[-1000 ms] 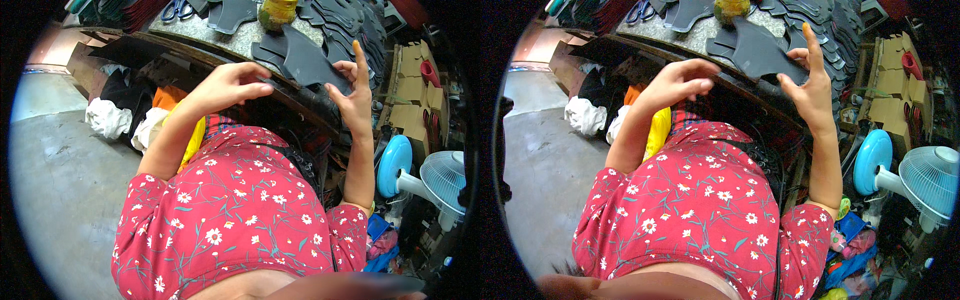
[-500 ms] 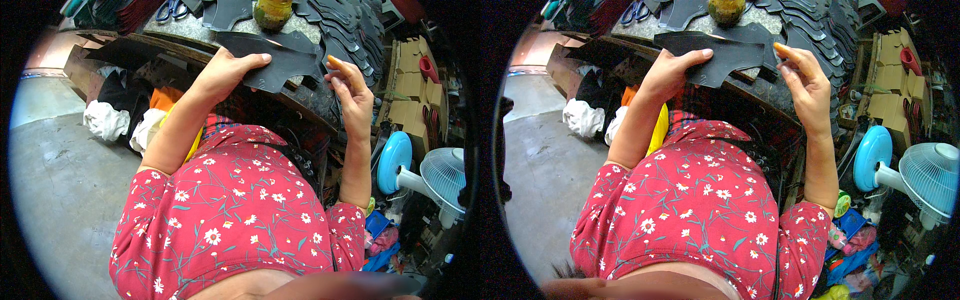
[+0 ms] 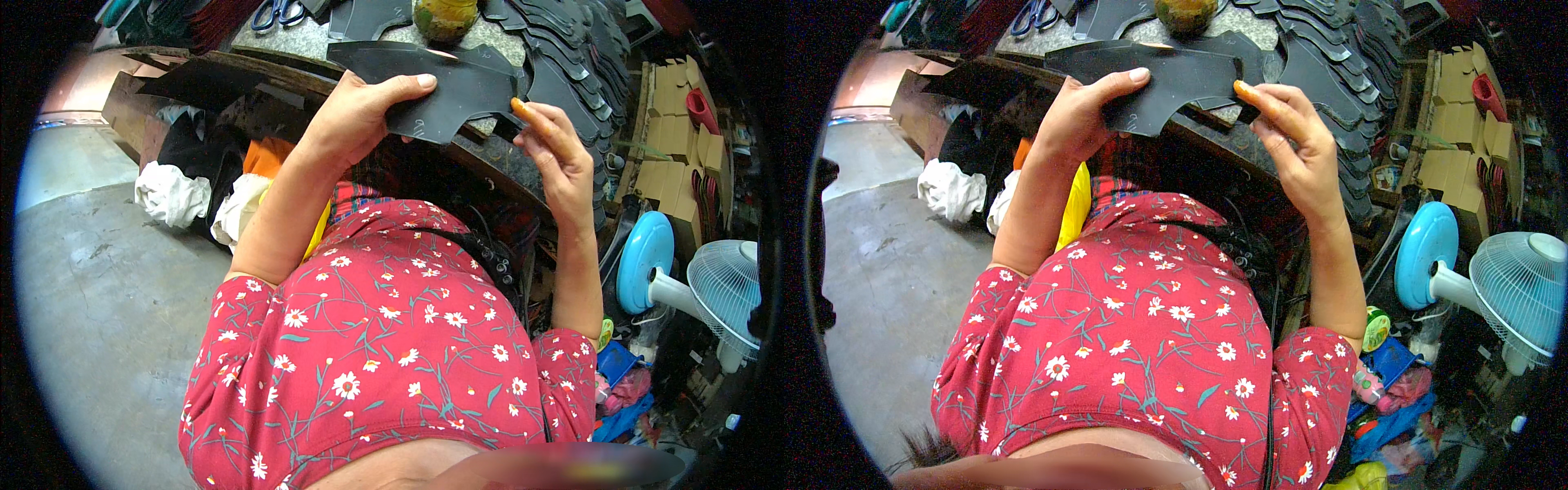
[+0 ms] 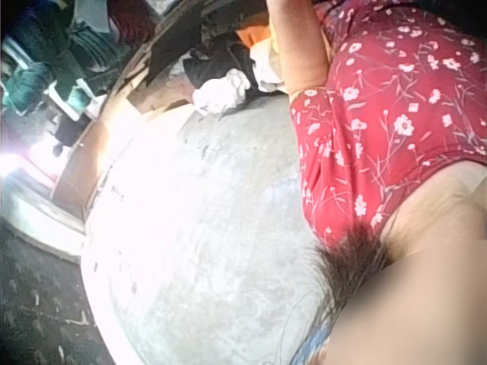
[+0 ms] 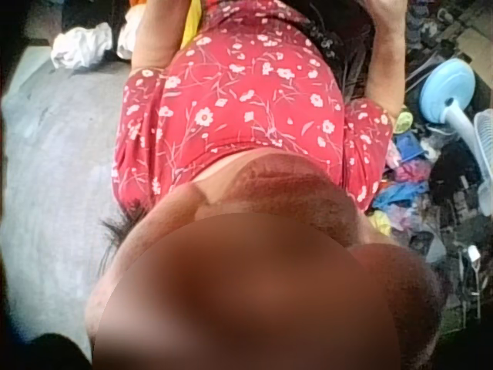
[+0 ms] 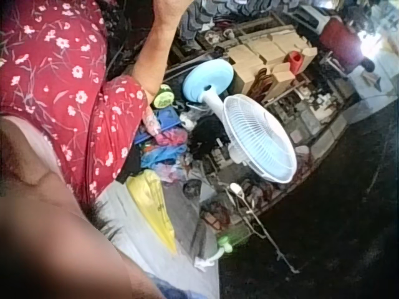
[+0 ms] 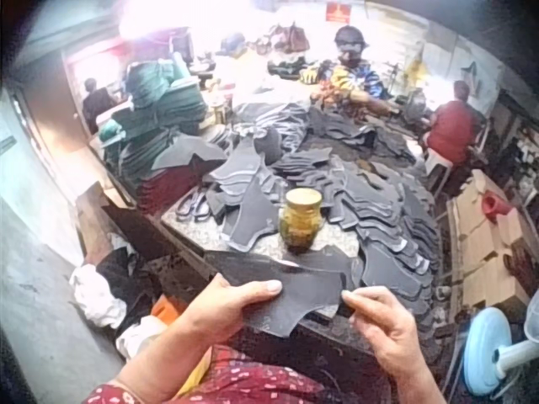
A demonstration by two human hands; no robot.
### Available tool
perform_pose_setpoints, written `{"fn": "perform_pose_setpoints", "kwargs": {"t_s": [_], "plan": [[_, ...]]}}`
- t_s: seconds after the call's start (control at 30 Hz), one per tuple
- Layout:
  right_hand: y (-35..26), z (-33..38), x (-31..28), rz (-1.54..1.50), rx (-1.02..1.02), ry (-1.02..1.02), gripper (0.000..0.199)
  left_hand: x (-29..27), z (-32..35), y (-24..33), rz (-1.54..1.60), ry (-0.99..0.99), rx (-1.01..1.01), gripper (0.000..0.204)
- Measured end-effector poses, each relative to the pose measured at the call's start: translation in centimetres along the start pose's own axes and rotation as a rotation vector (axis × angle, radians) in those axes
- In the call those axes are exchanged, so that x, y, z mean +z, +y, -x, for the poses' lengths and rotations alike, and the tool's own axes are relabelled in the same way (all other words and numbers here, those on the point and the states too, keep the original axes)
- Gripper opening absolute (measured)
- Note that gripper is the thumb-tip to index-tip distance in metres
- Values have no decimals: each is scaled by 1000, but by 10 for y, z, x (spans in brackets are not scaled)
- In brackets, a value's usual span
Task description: The person repeatedly picks up black and pink shoe sole pieces from a table, rubs their edges with a small yellow container, and places them back. The person also handles a yellow plastic bag and a white cloth during the process.
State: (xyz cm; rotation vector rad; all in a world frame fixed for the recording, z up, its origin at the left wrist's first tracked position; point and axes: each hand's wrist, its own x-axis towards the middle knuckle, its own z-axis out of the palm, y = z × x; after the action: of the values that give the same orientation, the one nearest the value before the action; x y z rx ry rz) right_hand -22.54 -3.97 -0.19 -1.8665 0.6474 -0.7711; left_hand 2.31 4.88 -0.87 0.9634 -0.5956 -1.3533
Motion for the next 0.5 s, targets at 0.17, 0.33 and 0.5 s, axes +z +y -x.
{"fn": "perform_pose_setpoints", "kwargs": {"t_s": [0.17,0.33,0.5], "plan": [[-1,5,9,54,-29,-66,56,2,-1,-1,-37,-5,22,27],[-7,10,24,32,32,-138,71,10,-2,-4,72,-40,107,27],[-11,9,31,229,-52,-162,74,14,-4,-6,43,-30,124,27]]}}
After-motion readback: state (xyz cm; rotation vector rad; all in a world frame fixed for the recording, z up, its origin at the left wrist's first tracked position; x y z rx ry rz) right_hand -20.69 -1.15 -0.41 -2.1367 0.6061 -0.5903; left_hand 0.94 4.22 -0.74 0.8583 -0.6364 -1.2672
